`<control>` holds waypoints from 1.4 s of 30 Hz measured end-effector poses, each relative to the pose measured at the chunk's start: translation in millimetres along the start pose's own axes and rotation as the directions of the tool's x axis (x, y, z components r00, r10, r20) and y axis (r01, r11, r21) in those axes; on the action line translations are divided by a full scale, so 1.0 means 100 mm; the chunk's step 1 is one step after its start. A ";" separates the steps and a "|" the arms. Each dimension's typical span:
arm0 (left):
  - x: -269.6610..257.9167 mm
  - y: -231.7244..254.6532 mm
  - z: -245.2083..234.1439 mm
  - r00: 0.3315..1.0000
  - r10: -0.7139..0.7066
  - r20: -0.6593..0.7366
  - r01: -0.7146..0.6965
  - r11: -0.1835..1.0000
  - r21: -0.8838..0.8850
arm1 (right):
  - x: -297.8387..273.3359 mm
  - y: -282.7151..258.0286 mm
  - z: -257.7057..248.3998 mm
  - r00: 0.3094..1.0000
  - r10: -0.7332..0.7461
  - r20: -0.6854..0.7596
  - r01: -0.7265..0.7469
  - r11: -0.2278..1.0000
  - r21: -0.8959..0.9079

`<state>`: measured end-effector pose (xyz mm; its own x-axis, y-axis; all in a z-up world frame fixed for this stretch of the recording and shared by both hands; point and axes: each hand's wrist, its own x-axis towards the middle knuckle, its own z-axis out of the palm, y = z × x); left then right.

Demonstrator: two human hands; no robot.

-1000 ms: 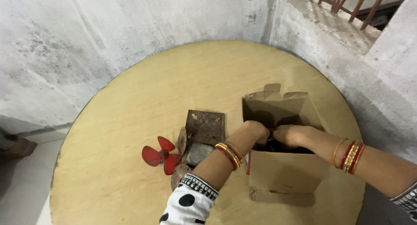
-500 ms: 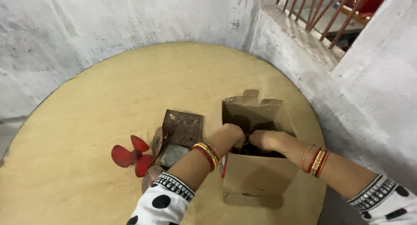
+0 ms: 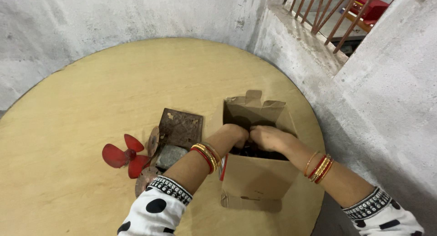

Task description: The person removes various objects from a cardboard box and places them on a round wooden table. Items include a red fan blade, metal rods, a bent wire, and several metal plates and discs. The person handles each item individually and arranges them on the table.

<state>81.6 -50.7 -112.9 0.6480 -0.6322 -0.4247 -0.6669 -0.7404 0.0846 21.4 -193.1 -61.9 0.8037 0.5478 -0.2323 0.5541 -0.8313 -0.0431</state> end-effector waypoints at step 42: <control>-0.36 -0.02 -0.39 0.847 -0.090 -0.523 -0.188 0.871 -0.453 | -0.45 -0.18 -0.54 0.740 0.316 -0.593 -0.015 0.890 0.456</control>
<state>74.5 -35.5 -62.4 0.8016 -0.5887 0.1043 -0.5359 -0.6300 0.5621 -13.0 -197.6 1.5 0.8989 0.1983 0.3907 0.3822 -0.7910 -0.4778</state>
